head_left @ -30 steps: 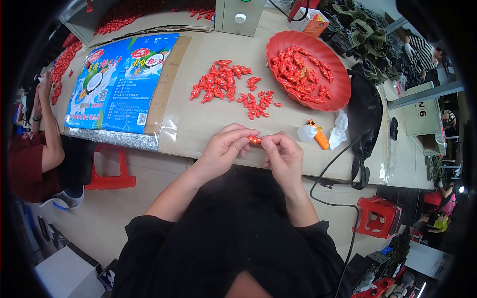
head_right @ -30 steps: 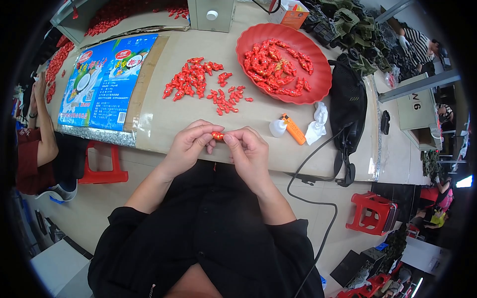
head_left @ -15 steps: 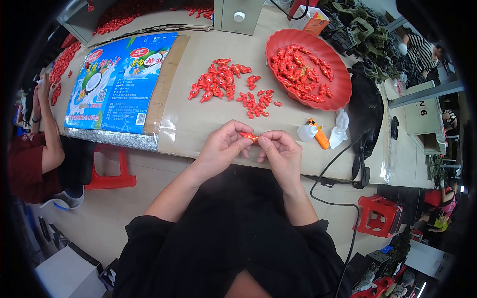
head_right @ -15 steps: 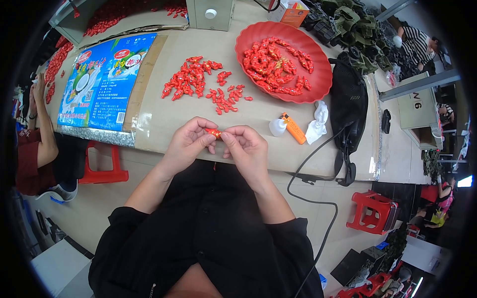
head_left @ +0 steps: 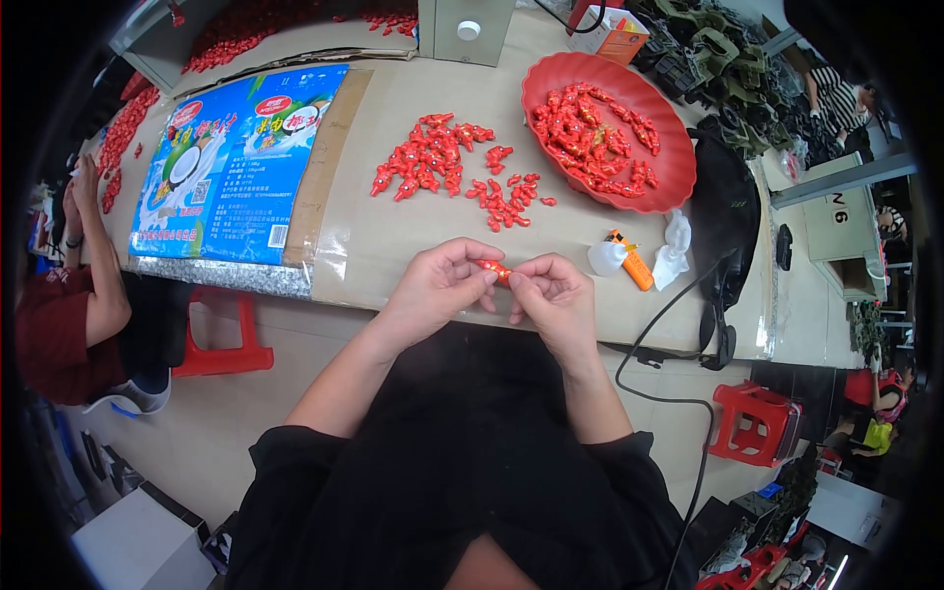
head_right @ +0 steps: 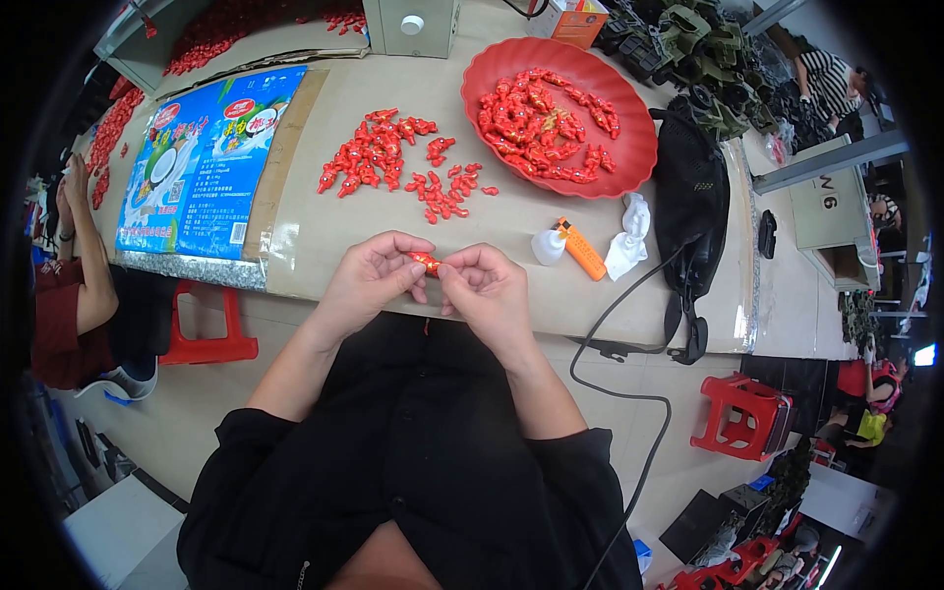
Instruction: The person gathers plastic pieces onto the table, applies glue to them using a glue bottle, and joins the pieces together by hand.
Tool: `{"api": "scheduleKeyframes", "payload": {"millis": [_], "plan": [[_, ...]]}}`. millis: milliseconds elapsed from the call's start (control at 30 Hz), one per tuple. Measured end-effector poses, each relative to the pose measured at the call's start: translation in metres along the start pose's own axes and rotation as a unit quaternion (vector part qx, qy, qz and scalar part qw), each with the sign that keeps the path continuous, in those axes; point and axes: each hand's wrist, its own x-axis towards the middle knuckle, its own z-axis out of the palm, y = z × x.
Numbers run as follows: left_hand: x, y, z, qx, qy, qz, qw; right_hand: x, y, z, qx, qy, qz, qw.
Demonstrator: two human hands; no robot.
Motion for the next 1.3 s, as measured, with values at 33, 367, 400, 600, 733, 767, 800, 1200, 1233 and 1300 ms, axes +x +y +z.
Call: {"api": "scheduleKeyframes", "payload": {"millis": [33,367,400,600,733,767,800,1200,1233,1300], "plan": [[0.0014,-0.0009,-0.0007,0.004,0.003,-0.004,1.0,0.0015,0.0008,-0.0003,0.003,0.002,0.006,1.0],[0.001,-0.0008,0.0027,0.0,0.027,0.004,1.0,0.003,0.0032,0.0005,0.009,-0.003,0.003,1.0],[0.0012,-0.0004,0.003,-0.001,0.027,0.004,1.0,0.0034,0.0033,0.0001,0.012,-0.004,0.002,1.0],[0.0028,-0.0018,0.0018,0.007,0.023,0.005,1.0,0.0045,0.005,-0.001,0.016,-0.005,0.003,1.0],[0.0027,-0.0023,0.0022,0.006,0.024,0.008,1.0,0.0044,0.0051,-0.0005,0.015,-0.003,0.002,1.0],[0.0027,-0.0026,0.0022,0.006,0.024,0.009,1.0,0.0045,0.0051,-0.0005,0.015,-0.003,0.002,1.0],[0.003,-0.0027,0.0023,0.006,0.024,0.007,1.0,0.0045,0.0051,-0.0006,0.014,-0.002,0.003,1.0],[0.0035,-0.0013,0.0028,-0.011,0.024,0.005,1.0,0.0041,0.0068,0.0002,0.013,-0.008,-0.01,1.0],[0.0036,-0.0013,0.0031,-0.013,0.027,0.005,1.0,0.0041,0.0068,0.0008,0.013,-0.008,-0.017,1.0],[0.0043,-0.002,0.0033,-0.01,0.029,0.004,1.0,0.0043,0.0069,0.0016,0.011,-0.005,-0.02,1.0]]}}
